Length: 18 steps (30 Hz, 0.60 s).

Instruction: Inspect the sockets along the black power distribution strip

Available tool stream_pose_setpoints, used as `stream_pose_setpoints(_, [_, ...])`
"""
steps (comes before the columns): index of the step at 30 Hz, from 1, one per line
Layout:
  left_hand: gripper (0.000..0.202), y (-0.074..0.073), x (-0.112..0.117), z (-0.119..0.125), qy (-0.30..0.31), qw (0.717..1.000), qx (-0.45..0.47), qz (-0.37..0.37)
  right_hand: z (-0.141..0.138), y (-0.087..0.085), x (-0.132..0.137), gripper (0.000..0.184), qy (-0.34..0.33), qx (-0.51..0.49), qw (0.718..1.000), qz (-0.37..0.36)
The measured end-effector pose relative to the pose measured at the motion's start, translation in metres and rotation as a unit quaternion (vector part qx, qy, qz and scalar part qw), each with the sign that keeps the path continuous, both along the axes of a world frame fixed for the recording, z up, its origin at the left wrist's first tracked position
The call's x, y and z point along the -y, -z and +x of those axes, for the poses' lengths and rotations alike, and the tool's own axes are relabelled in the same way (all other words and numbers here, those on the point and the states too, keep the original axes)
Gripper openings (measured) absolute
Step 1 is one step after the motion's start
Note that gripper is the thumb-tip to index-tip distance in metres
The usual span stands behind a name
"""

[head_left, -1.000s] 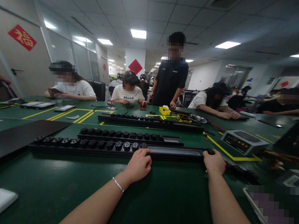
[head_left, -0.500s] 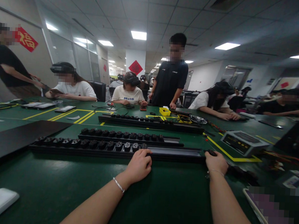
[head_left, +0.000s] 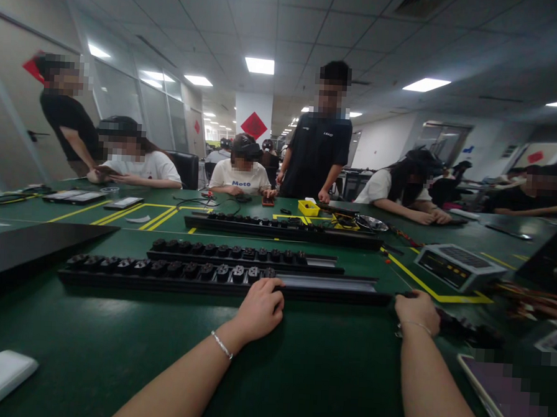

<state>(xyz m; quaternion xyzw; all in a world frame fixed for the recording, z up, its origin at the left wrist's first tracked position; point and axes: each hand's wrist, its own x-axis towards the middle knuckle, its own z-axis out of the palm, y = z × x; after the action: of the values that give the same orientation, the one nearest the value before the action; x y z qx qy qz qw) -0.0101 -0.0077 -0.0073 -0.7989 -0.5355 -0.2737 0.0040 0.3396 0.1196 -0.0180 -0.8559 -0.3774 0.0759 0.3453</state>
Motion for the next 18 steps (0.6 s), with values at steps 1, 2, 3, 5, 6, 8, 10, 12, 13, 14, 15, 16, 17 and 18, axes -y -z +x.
stream_pose_setpoints(1, [0.011,0.0,0.0,0.0,0.0,1.0,0.0,-0.001,0.0,0.0,0.0,0.051,0.001,0.005,1.0,-0.009])
stream_pose_setpoints(2, [0.01,0.0,0.0,0.0,0.0,1.0,0.001,-0.002,0.0,0.0,0.0,0.051,0.0,0.012,1.0,-0.018])
stream_pose_setpoints(3, [0.01,-0.001,0.001,0.0,0.0,1.0,0.002,-0.003,-0.001,0.0,0.001,0.051,0.001,0.019,1.0,-0.023])
stream_pose_setpoints(5, [0.01,-0.001,0.001,0.0,0.0,1.0,0.004,-0.006,-0.004,-0.001,0.003,0.049,0.008,0.039,0.999,-0.022])
stream_pose_setpoints(6, [0.01,-0.002,0.001,0.0,0.001,1.0,0.005,-0.007,-0.005,-0.001,0.005,0.048,0.016,0.05,0.998,-0.018])
stream_pose_setpoints(8, [0.01,-0.002,0.002,0.0,0.002,1.0,0.007,-0.009,-0.01,-0.003,0.009,0.048,0.04,0.069,0.997,-0.012])
stream_pose_setpoints(10, [0.01,-0.002,0.001,0.0,0.003,1.0,0.009,-0.009,-0.015,-0.007,0.013,0.048,0.063,0.083,0.995,-0.002])
stream_pose_setpoints(12, [0.011,-0.001,0.001,0.001,0.003,1.0,0.011,-0.008,-0.022,-0.013,0.018,0.044,0.073,0.108,0.99,0.054])
stream_pose_setpoints(13, [0.011,-0.001,0.0,0.001,0.002,1.0,0.013,-0.008,-0.028,-0.017,0.02,0.041,0.064,0.127,0.984,0.106])
stream_pose_setpoints(14, [0.011,-0.001,0.0,0.001,0.003,1.0,0.015,-0.009,-0.034,-0.02,0.022,0.041,0.04,0.152,0.975,0.159])
stream_pose_setpoints(15, [0.01,-0.001,0.0,0.001,0.004,1.0,0.018,-0.012,-0.043,-0.024,0.023,0.041,-0.003,0.179,0.963,0.203])
stream_pose_setpoints(16, [0.01,-0.001,0.001,0.001,0.008,1.0,0.022,-0.016,-0.054,-0.027,0.025,0.041,-0.061,0.196,0.952,0.227])
stream_pose_setpoints(17, [0.009,-0.002,0.001,0.001,0.012,0.999,0.027,-0.019,-0.067,-0.029,0.026,0.039,-0.123,0.204,0.942,0.238])
stream_pose_setpoints(18, [0.008,-0.002,0.002,0.001,0.014,0.999,0.036,-0.02,-0.082,-0.031,0.028,0.036,-0.191,0.204,0.93,0.24])
